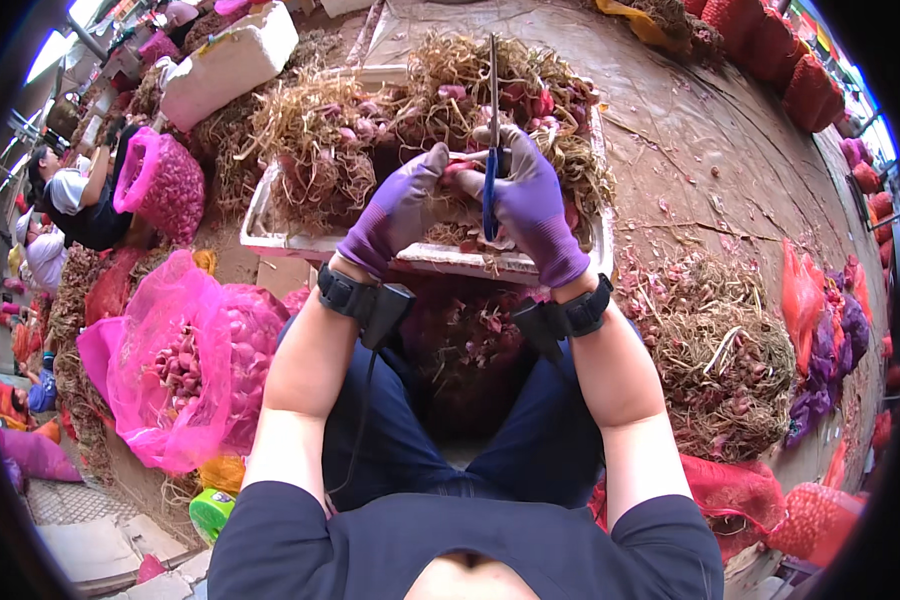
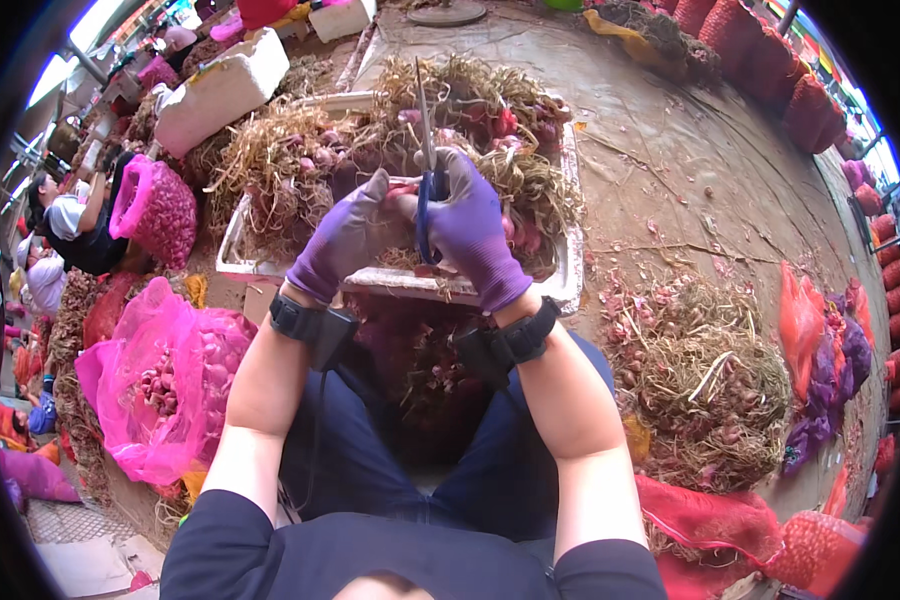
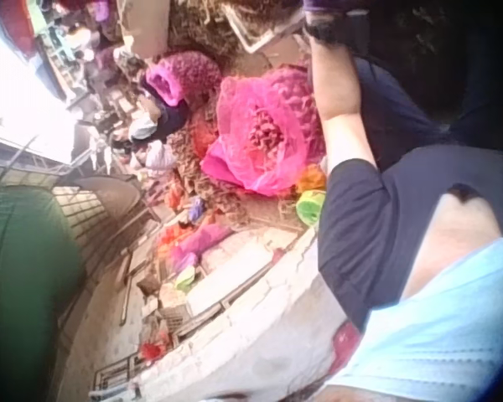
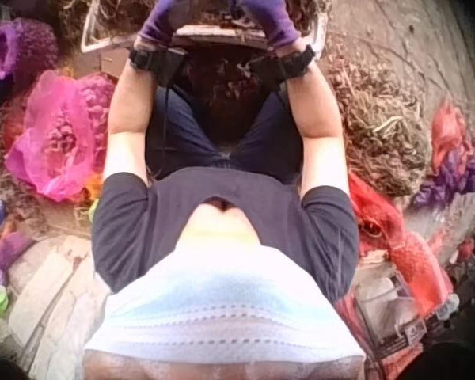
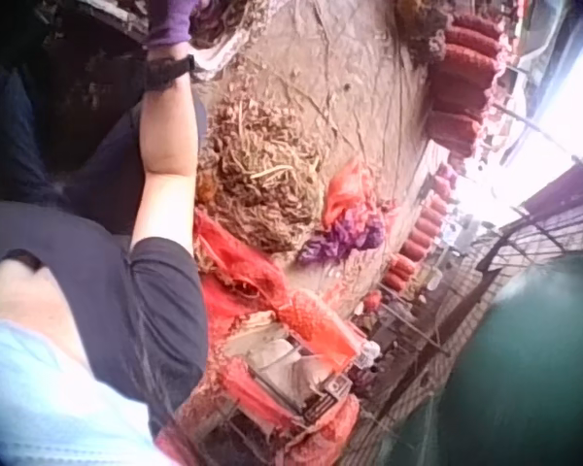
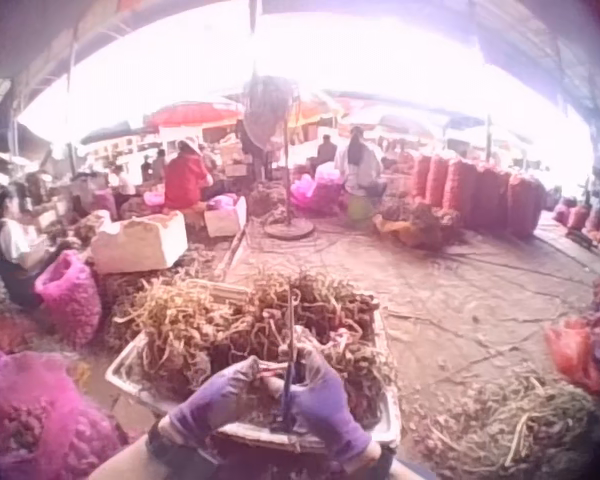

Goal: The person trims shallots by picking them up from a crate, cutting off the roots and stems with scissors, and dropping them into a pink mesh bag.

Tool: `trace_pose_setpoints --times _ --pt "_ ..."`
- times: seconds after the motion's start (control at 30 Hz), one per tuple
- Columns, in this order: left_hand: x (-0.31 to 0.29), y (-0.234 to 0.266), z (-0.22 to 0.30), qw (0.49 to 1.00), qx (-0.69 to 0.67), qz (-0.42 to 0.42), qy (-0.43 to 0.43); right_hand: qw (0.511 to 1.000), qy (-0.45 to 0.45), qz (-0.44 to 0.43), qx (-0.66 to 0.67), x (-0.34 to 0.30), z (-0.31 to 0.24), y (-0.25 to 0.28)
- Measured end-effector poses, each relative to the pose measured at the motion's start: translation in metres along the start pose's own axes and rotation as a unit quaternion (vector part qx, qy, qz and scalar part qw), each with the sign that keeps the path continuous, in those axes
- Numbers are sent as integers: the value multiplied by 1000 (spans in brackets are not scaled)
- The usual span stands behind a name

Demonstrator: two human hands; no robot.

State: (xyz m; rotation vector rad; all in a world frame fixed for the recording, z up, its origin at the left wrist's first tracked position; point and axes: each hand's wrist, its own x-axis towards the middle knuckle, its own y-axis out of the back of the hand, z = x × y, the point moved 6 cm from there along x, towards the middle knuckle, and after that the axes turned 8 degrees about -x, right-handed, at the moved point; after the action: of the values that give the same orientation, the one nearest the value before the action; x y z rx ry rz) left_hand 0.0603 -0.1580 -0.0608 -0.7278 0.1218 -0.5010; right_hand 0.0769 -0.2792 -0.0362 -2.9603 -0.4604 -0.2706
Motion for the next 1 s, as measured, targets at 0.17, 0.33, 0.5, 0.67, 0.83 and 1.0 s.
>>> trace_pose_setpoints --times 0.17,0.33,0.5,0.67,0.83,1.0 --pt "-7 4 -2 996 46 81 -3 990 40 28 -131 1 0 5" --pt "-10 8 -2 987 122 104 -10 999 -20 24 -35 0 2 8" --pt "-15 1 2 1000 1 8 15 970 -165 -50 172 -11 3 3" --pt "-17 -2 0 996 -74 -49 -6 986 -93 -93 103 -14 6 4" --pt "-6 9 -6 998 17 34 -53 998 -60 -24 12 -2 -1 4" --pt "-8 -1 -9 986 118 60 -97 998 17 17 -64 -4 8 4"
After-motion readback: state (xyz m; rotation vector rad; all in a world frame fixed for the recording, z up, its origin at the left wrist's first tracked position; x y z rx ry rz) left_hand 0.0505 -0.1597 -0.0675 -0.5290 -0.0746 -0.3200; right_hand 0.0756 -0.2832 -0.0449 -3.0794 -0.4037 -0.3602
